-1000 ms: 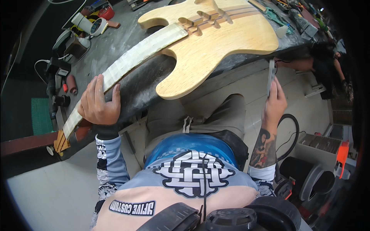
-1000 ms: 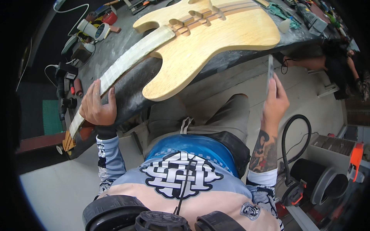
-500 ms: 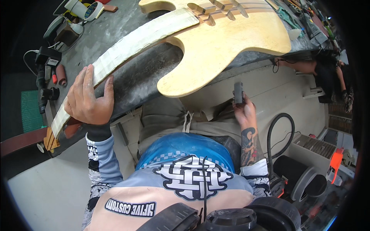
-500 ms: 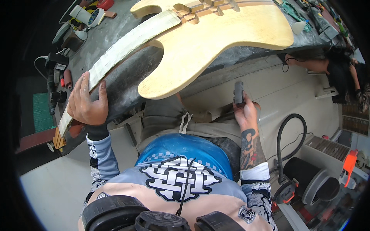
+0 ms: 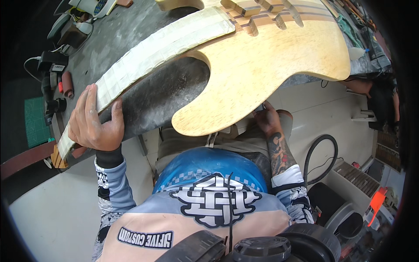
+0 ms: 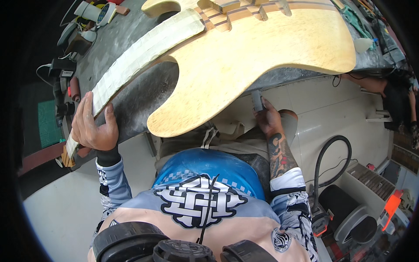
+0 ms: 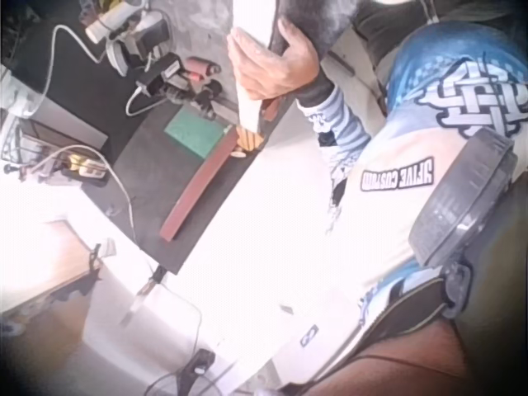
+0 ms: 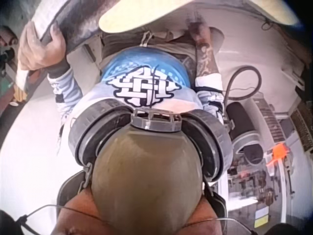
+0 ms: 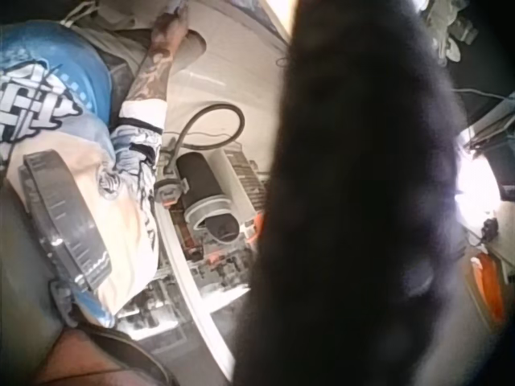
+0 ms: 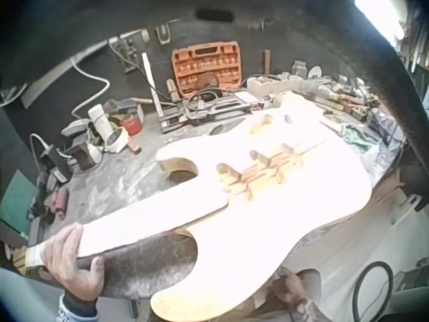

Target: The person sands the body of a wooden guitar using a sanding block. The guitar neck is taped off to protect it. The person works on the upper and lower bouts of the guitar body, smoothing the wood surface.

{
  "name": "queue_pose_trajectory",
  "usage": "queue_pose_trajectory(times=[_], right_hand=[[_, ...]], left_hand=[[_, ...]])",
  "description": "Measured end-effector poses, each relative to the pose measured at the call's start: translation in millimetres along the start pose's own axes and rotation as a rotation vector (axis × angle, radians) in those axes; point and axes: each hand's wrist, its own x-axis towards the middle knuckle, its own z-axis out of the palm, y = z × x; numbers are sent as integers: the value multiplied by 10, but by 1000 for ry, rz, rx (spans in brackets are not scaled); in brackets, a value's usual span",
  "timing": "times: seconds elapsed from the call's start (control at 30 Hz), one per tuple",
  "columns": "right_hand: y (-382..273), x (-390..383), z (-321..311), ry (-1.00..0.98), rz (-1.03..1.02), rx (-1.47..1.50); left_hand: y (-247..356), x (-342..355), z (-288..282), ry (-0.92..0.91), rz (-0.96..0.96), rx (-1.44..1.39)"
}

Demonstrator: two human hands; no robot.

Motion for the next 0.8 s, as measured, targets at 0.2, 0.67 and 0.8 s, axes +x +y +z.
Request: queue_pose_trajectory(times=[0.2,0.67,0.8], right_hand=[[22,-63,-70,36,-14,-102],[-19,-65,-485,90,28,-49],[20,-113,-219,149,-30,-129]], left_hand=[[21,13,1,-10,8,18],[-17,10,19,-22,-13,-58],[-71,7,25,-32,30,-42]])
